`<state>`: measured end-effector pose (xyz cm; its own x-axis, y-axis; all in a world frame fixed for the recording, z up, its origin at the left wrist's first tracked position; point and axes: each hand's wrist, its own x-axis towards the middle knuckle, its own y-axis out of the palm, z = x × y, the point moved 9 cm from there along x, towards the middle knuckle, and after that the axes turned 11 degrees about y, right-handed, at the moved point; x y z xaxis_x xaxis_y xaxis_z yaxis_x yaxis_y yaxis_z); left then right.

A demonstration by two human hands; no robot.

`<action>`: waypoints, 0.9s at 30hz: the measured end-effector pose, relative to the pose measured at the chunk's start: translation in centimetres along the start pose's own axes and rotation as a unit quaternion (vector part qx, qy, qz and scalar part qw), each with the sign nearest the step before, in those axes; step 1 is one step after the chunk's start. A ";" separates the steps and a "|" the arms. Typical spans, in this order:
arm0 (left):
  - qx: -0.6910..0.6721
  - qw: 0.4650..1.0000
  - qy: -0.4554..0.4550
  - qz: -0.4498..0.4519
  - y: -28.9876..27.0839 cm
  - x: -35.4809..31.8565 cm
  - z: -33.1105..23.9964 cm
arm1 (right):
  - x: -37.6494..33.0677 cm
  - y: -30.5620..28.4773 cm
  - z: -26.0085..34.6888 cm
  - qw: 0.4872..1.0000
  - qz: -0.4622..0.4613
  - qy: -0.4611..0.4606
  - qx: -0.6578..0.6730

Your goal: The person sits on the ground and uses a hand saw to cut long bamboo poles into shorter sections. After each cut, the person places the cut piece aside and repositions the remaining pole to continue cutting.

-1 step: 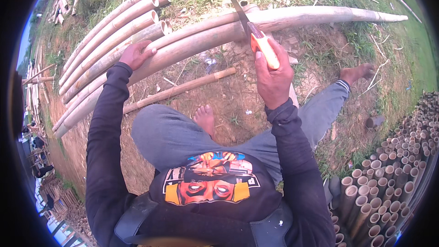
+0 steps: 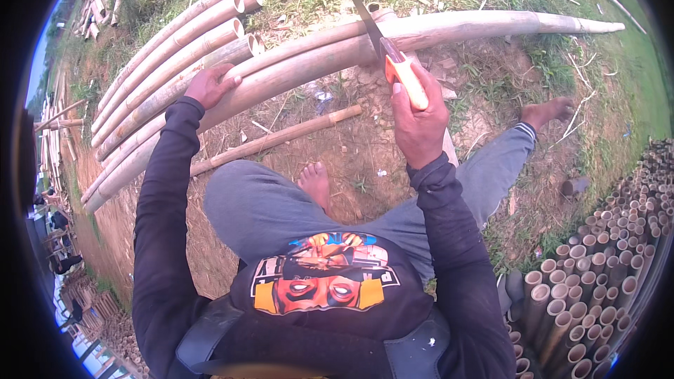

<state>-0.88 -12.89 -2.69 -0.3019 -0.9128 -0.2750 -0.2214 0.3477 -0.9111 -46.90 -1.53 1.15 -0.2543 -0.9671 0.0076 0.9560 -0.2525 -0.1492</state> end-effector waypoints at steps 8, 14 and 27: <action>0.100 0.993 0.035 -0.053 -1.1 -1.6 -2.6 | 0.0 0.0 -0.3 0.998 -0.034 -0.058 -0.012; 0.288 0.947 0.128 -0.060 0.7 -10.8 -7.2 | 0.8 0.2 -2.4 0.996 -0.036 -0.083 -0.025; 0.056 0.998 0.021 -0.007 29.0 -22.9 11.6 | 0.4 0.7 -3.4 0.993 -0.024 -0.113 -0.020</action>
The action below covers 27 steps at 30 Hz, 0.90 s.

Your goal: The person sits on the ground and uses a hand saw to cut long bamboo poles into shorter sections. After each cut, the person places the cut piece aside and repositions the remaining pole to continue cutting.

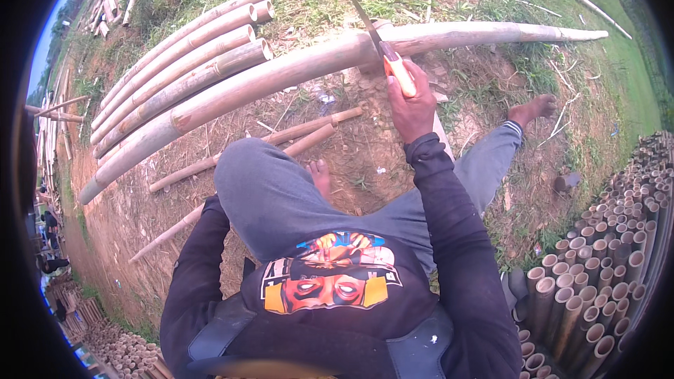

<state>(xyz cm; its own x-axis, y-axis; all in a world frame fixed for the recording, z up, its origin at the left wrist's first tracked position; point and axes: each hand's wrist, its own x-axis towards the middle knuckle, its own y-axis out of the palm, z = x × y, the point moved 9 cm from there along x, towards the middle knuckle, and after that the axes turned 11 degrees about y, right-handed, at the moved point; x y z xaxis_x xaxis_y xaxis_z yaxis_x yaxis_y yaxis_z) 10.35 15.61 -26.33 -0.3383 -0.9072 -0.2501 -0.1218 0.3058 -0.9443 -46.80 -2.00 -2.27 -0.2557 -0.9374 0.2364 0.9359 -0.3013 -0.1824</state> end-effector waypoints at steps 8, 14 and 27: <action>0.184 0.931 0.138 -0.282 -20.8 9.8 -12.2 | 0.0 -0.3 1.3 0.999 -0.040 -0.001 0.000; 0.147 0.987 -0.056 0.035 -28.3 21.3 -12.9 | -0.6 -0.2 0.4 0.999 -0.028 0.023 0.025; 0.156 0.987 -0.035 -0.003 -27.6 21.9 -12.3 | 0.0 -0.1 -0.3 0.995 -0.030 0.069 0.063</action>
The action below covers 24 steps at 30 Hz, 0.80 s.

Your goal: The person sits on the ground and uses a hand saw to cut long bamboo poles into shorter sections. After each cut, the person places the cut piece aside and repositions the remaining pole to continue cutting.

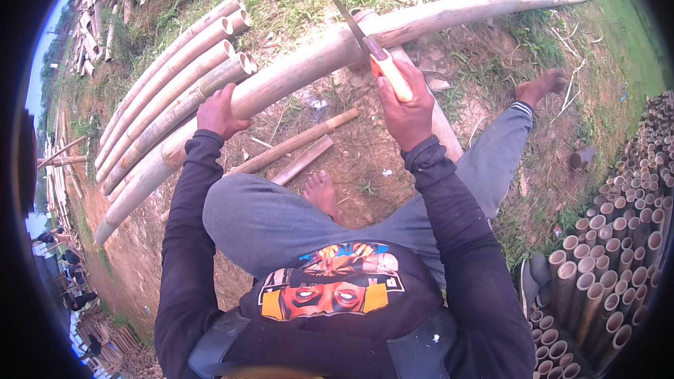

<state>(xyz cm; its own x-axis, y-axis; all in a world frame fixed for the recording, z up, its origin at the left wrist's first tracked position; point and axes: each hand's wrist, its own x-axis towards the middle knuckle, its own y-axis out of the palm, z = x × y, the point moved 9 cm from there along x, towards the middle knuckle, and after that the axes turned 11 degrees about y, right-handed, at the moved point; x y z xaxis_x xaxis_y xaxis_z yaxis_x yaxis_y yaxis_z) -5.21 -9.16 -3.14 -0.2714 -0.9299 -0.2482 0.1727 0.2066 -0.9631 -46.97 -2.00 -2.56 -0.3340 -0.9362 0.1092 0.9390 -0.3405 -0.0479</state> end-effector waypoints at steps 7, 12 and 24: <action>0.006 1.000 -0.013 0.000 -0.5 -0.4 0.0 | -2.1 -2.2 -1.7 0.999 0.006 -0.003 0.038; 0.003 1.000 -0.008 -0.012 0.2 0.0 0.2 | -12.1 -9.3 1.4 0.999 -0.017 -0.016 -0.044; 0.006 1.000 -0.028 0.010 -0.5 -0.2 -0.1 | -1.8 -2.7 -3.0 0.995 0.015 0.026 0.091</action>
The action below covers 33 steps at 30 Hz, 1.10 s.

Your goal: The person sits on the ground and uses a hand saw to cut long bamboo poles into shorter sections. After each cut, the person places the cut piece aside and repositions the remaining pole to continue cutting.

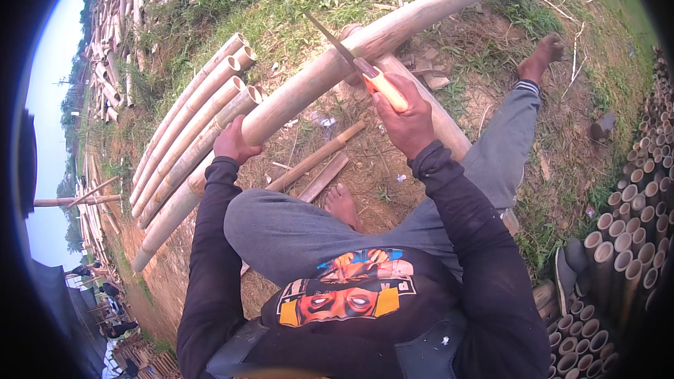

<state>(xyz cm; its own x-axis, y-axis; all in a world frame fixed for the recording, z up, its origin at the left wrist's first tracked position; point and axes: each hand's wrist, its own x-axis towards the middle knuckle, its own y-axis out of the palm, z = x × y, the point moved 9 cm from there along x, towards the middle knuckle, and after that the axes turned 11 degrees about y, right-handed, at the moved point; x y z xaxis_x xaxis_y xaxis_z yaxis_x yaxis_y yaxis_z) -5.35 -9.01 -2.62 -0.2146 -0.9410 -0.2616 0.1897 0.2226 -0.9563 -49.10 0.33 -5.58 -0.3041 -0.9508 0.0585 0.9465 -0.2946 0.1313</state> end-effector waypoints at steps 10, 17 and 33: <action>0.003 1.000 0.008 -0.009 0.8 0.6 0.3 | 0.5 0.3 1.8 0.999 -0.011 0.003 -0.030; -0.004 1.000 0.006 0.001 0.3 0.3 0.1 | -0.7 -0.6 -0.5 1.000 -0.012 -0.005 -0.013; -0.005 1.000 0.008 -0.002 0.4 0.4 0.2 | 1.6 1.3 1.6 0.995 -0.032 -0.058 -0.075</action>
<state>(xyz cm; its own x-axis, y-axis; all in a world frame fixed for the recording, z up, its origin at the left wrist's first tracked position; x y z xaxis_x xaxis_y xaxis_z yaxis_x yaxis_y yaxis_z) -5.14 -9.33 -3.12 -0.2300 -0.9380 -0.2593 0.1789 0.2211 -0.9587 -48.51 -1.45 -3.68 -0.3667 -0.9149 0.1688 0.9275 -0.3736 -0.0100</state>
